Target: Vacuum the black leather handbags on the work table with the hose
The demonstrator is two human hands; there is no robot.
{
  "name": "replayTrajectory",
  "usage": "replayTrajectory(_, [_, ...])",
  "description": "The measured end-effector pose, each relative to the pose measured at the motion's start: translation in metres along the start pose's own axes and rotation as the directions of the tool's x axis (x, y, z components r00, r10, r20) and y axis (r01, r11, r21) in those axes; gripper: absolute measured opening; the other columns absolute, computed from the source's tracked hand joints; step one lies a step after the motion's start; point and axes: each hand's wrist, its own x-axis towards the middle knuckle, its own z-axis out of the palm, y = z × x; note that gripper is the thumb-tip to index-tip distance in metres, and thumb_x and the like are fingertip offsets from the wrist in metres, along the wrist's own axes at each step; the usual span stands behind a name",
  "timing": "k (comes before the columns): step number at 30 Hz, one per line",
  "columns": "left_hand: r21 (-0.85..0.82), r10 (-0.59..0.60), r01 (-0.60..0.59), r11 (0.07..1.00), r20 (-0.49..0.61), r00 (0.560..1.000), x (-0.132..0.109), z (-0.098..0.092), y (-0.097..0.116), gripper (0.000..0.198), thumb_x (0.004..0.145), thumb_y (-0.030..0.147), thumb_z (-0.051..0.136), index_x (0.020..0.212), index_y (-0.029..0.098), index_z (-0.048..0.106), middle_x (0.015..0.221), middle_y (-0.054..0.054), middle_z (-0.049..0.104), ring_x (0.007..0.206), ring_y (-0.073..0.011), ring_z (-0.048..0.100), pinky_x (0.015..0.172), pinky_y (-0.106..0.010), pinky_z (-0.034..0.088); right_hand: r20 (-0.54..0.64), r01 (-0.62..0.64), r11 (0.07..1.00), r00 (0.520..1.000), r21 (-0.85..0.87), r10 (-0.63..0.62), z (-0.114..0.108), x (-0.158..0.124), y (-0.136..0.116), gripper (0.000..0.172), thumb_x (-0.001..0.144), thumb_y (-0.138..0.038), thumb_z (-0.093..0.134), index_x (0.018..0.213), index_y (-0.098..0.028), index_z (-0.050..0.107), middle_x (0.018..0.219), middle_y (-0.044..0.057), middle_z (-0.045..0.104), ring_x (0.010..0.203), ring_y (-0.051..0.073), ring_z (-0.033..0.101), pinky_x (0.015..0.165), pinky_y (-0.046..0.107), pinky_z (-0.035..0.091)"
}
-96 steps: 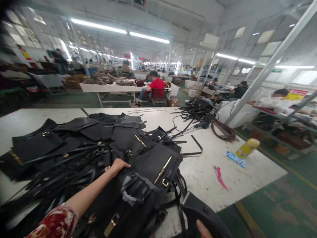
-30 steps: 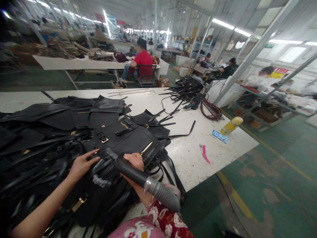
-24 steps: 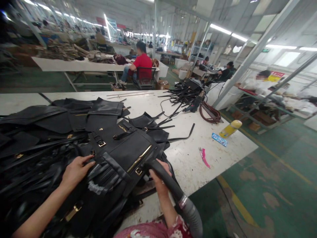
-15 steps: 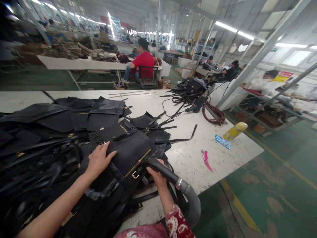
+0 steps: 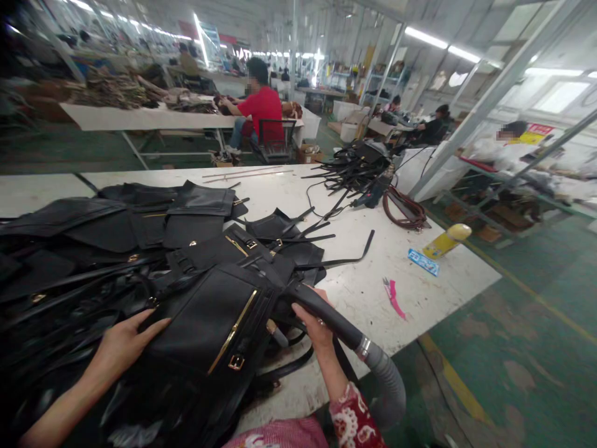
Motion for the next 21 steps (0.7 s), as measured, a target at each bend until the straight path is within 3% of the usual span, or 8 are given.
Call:
replayTrajectory(2, [-0.032,-0.017,0.017,0.999,-0.005,1.0,-0.005,0.004,-0.006,0.046,0.065,0.056,0.052,0.095,0.023,0.066,0.091,-0.002,0.07,0.085,-0.0263,0.064,0.079,-0.033,0.05,0.086,0.01,1.0,0.996,0.015,-0.012,0.008,-0.004,-0.005,0.033,0.065,-0.035,0.068,0.095,-0.022,0.061,0.087,0.001,0.067,0.081,0.021,0.061,0.087,0.04,0.047])
replayTrajectory(5, [-0.099,-0.037,0.035,0.994,-0.013,0.999,-0.007,0.009,-0.009,0.046,0.064,0.055,0.054,0.094,0.022,0.066,0.093,-0.002,0.07,0.088,-0.0257,0.063,0.082,-0.033,0.049,0.125,0.03,0.999,0.992,0.035,-0.034,0.032,-0.009,-0.003,0.033,0.065,-0.035,0.068,0.094,-0.022,0.062,0.087,0.002,0.067,0.083,0.021,0.061,0.086,0.039,0.047])
replayTrajectory(11, [-0.183,-0.034,0.033,0.983,-0.001,0.999,-0.009,0.013,-0.009,0.05,0.065,0.052,0.055,0.1,0.018,0.064,0.102,-0.006,0.067,0.097,-0.0259,0.06,0.092,-0.037,0.044,0.045,-0.074,0.996,0.996,0.049,0.072,0.077,0.008,0.012,0.03,0.059,-0.038,0.071,0.083,-0.023,0.063,0.081,0.001,0.067,0.085,0.023,0.061,0.086,0.045,0.045])
replayTrajectory(16, [-0.198,-0.057,0.058,0.978,0.013,0.998,-0.011,0.016,-0.01,0.054,0.065,0.054,0.055,0.103,0.017,0.063,0.104,-0.007,0.067,0.099,-0.0266,0.06,0.091,-0.036,0.045,-0.054,-0.071,0.997,0.996,0.035,0.073,0.056,0.027,0.002,0.032,0.066,-0.042,0.066,0.089,-0.02,0.061,0.09,0.004,0.067,0.09,0.024,0.059,0.091,0.045,0.042])
replayTrajectory(21, [-0.187,-0.074,0.078,0.979,0.028,0.997,-0.012,0.019,-0.013,0.053,0.066,0.054,0.055,0.104,0.017,0.062,0.103,-0.007,0.067,0.099,-0.0267,0.06,0.089,-0.036,0.045,0.08,0.005,0.999,0.997,0.037,-0.008,0.041,-0.006,-0.002,0.03,0.064,-0.036,0.068,0.09,-0.022,0.061,0.089,0.002,0.066,0.087,0.022,0.06,0.087,0.041,0.045])
